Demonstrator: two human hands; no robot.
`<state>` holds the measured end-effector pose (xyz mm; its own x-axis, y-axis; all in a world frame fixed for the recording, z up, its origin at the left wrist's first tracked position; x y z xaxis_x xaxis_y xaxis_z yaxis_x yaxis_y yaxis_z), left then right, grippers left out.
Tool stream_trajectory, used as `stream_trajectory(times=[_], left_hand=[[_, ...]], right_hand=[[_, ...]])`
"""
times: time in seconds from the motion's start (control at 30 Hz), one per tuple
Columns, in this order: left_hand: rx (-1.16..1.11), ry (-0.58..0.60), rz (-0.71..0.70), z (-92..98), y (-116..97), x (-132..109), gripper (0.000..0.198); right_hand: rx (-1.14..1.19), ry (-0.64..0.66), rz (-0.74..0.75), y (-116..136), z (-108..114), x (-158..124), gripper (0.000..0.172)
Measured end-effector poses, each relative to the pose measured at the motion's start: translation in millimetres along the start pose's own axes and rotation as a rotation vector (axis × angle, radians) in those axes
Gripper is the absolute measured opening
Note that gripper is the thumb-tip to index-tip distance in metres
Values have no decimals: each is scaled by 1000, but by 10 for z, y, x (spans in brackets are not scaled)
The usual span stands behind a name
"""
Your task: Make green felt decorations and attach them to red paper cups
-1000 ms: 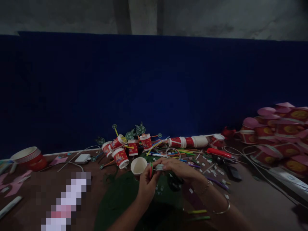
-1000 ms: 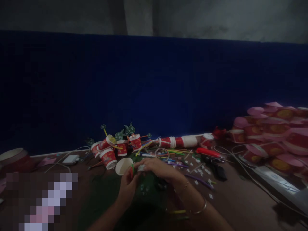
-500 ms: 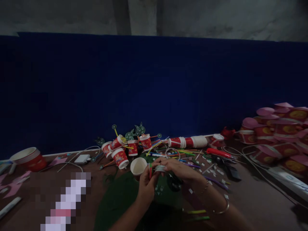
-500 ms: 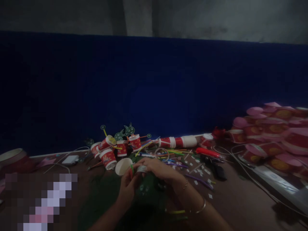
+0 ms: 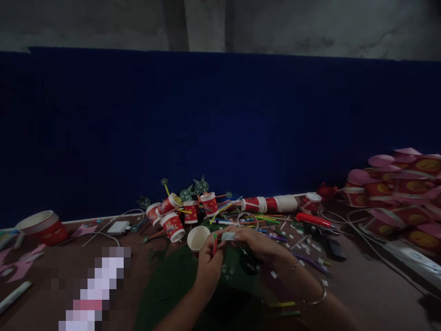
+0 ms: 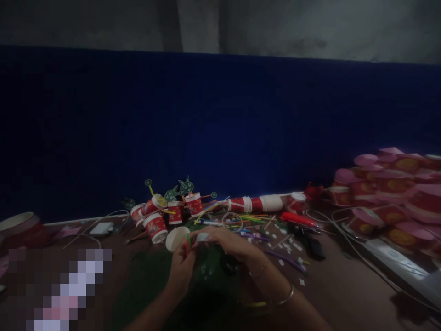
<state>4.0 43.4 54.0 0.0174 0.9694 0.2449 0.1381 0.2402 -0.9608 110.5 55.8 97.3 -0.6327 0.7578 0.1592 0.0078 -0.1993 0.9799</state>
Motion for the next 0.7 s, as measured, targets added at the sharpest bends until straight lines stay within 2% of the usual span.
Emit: stream_trajectory(times=[0.1, 0.17, 0.27, 0.43, 0.6, 0.7], left_hand=[[126, 42, -79, -14, -93, 12, 21], [153, 38, -84, -11, -86, 16, 21], [80, 11, -61, 8, -15, 13, 22], [-53, -5, -20, 21, 62, 0, 24], [-28, 25, -83, -3, -37, 6, 19], [20, 55, -120, -21, -65, 7, 19]], right_hand=[[-111, 16, 58, 25, 23, 21, 31], [-148, 16, 52, 21, 33, 27, 32], [-130, 62, 33, 34, 4, 8, 31], [-36, 115, 83, 125, -26, -57, 22], [-10, 76, 66, 94, 4, -47, 21], [-23, 110, 76, 90, -20, -21, 20]])
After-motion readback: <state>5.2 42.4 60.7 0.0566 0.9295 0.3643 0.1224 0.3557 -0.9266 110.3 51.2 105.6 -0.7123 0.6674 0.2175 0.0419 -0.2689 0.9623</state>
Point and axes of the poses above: each hand's wrist, its own x-axis towards the middle knuckle, its own z-axis out of the back of the hand, y = z × x, the point moved 7 cm from there along x, towards the middle knuckle, and after that the axes turned 3 degrees about x, right-handed, at the moved point
